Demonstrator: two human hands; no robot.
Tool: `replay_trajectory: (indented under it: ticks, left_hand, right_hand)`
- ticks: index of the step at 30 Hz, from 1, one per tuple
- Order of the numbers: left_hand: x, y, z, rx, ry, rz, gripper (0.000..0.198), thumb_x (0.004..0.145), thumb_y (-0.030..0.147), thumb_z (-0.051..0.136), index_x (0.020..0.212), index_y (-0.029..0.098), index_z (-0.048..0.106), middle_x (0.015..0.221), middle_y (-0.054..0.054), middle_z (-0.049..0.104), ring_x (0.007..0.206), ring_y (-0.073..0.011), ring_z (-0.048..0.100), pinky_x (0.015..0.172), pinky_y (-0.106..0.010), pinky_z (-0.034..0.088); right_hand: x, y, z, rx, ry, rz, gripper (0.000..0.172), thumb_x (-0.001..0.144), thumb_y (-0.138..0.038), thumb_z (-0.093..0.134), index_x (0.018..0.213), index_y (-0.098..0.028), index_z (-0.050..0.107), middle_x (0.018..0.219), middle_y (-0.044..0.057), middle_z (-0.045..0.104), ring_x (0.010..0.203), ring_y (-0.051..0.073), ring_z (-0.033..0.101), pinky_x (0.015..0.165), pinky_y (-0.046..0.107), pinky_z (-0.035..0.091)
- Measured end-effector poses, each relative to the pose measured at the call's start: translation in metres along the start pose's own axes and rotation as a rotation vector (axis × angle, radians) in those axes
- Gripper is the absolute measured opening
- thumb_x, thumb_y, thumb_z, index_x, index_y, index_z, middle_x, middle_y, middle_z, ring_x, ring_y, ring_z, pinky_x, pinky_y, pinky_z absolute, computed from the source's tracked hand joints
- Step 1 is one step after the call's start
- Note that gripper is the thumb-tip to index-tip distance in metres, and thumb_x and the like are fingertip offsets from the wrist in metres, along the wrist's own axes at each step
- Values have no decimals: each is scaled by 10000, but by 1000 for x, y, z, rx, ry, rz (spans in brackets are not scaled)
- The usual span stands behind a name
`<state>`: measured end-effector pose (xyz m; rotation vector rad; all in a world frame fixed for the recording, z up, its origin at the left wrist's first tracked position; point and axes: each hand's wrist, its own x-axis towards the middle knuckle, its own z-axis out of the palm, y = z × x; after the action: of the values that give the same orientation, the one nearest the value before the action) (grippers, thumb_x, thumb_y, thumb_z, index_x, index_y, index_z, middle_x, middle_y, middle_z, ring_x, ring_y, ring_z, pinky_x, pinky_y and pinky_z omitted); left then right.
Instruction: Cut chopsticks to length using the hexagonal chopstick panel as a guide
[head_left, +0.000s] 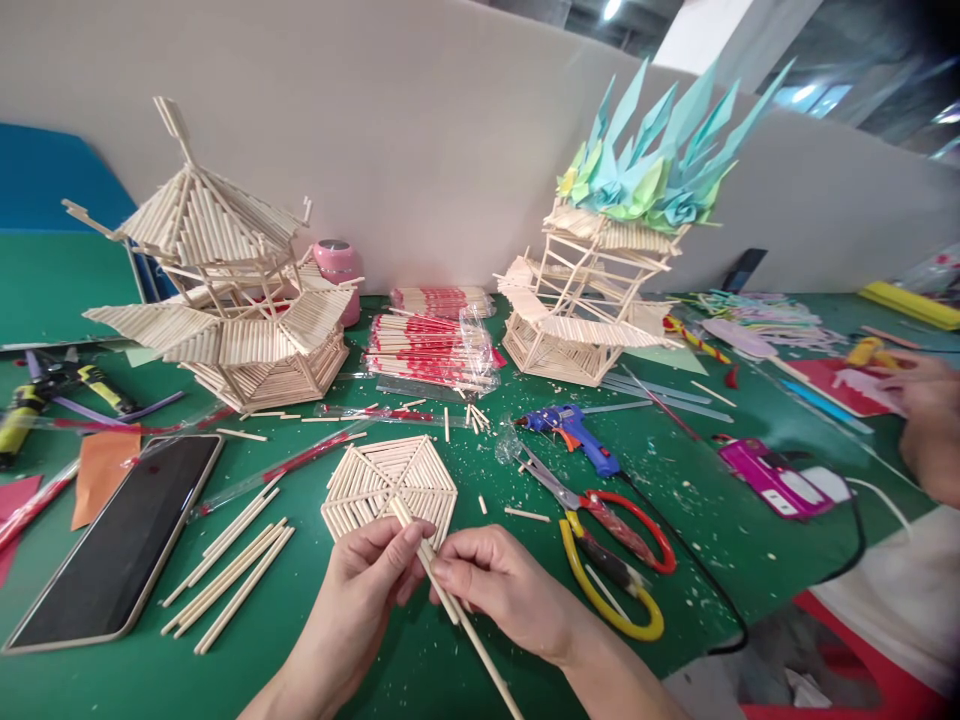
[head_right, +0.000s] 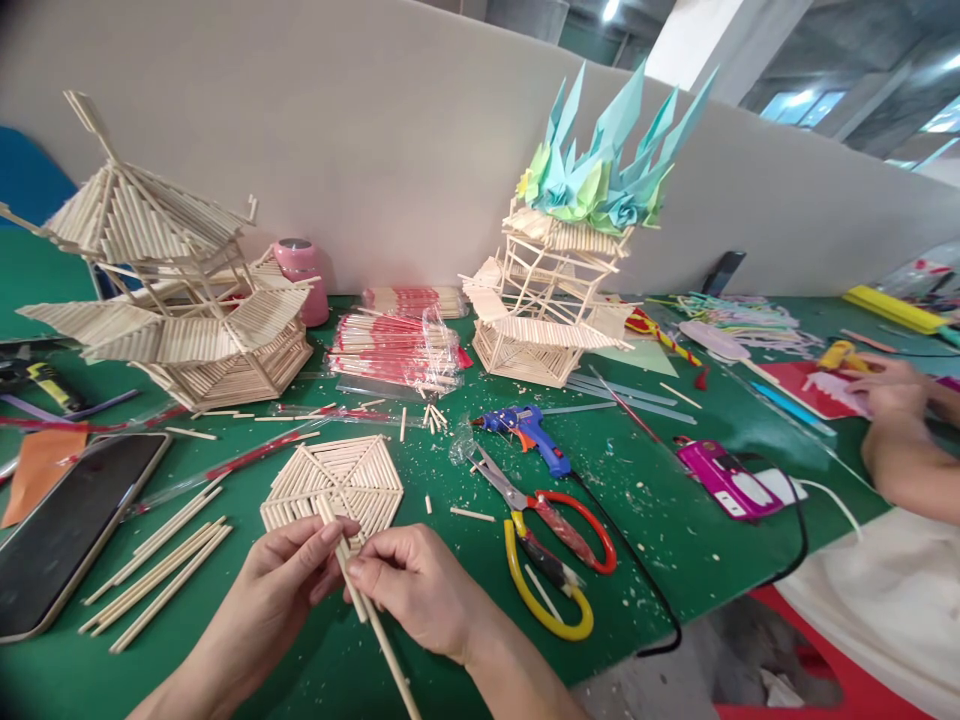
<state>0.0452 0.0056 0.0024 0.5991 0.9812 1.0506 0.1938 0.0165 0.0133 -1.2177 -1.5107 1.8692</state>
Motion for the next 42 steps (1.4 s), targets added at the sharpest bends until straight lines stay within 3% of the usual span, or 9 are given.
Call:
replay_trajectory:
  ticks: [16, 21, 25, 28, 30, 32, 35, 39, 42]
  left_hand:
    - [1, 0, -2, 47, 51, 25, 314, 652, 416, 701, 554, 131, 611, 425, 59, 423, 439, -57, 325, 469, -206, 261]
    - [-5, 4, -1, 289, 3, 83, 354, 763, 444, 567, 561, 155, 588, 510, 18, 478, 475, -91, 368, 471, -224, 288]
    - [-20, 14, 4, 875, -3, 484, 209, 813, 293, 522, 690, 178, 645, 591, -36, 582, 550, -150, 498, 525, -257, 364]
    - [-27, 21, 10, 1327, -130, 910, 231, 799, 143, 479, 930, 190, 663, 901, -118, 686, 817, -250, 587, 760, -368, 385]
    - [-26, 24, 13, 1563, -274, 1014, 291, 774, 123, 467, 1001, 172, 641, 1035, -152, 673, 910, -302, 586, 857, -451, 328]
    - [-23, 22, 12, 1709, -435, 932, 268, 743, 110, 450, 913, 144, 655, 913, -157, 702, 799, -299, 618, 837, -472, 341]
    - [-17, 14, 8, 1702, -572, 689, 164, 667, 105, 479, 673, 157, 634, 619, -98, 666, 524, -218, 568, 616, -359, 402]
    - [-9, 6, 4, 1196, -432, 487, 77, 603, 152, 582, 554, 201, 614, 532, -55, 608, 437, -154, 461, 451, -271, 299]
    - [-4, 11, 5, 1039, -321, 417, 120, 681, 174, 565, 597, 207, 645, 584, -62, 633, 486, -156, 482, 480, -259, 324]
  right_hand:
    - [0, -7, 3, -92, 42, -14, 251, 768, -315, 532, 601, -129, 558, 510, -34, 450, 471, 71, 353, 436, 192, 254]
    - [-5, -17, -12, -180, 74, -31, 248, 785, -304, 522, 605, -136, 553, 503, -43, 435, 464, 68, 340, 428, 187, 249]
    - [-11, -27, -26, -396, 109, -12, 247, 801, -296, 513, 604, -149, 529, 511, -49, 422, 480, 73, 346, 436, 187, 256]
    - [-16, -31, -24, -774, 42, -53, 232, 792, -233, 495, 576, -157, 530, 502, -41, 451, 481, 84, 391, 434, 204, 237]
    - [-21, -34, -18, -1058, -54, -171, 201, 781, -194, 492, 595, -156, 556, 529, -12, 539, 486, 103, 450, 440, 236, 227]
    - [-25, -37, -11, -1276, -140, -293, 175, 787, -194, 499, 641, -152, 587, 592, 27, 620, 507, 135, 512, 452, 271, 227]
    - [-29, -42, -4, -1457, -209, -353, 159, 795, -198, 518, 664, -161, 598, 624, 35, 642, 527, 165, 550, 444, 301, 223]
    - [-27, -46, -5, -1580, -230, -396, 95, 748, -134, 565, 662, -167, 590, 625, 29, 621, 542, 179, 549, 447, 302, 259]
    - [-25, -52, -11, -1606, -20, -497, 110, 756, -90, 538, 703, -164, 601, 654, 37, 608, 584, 184, 539, 514, 316, 320]
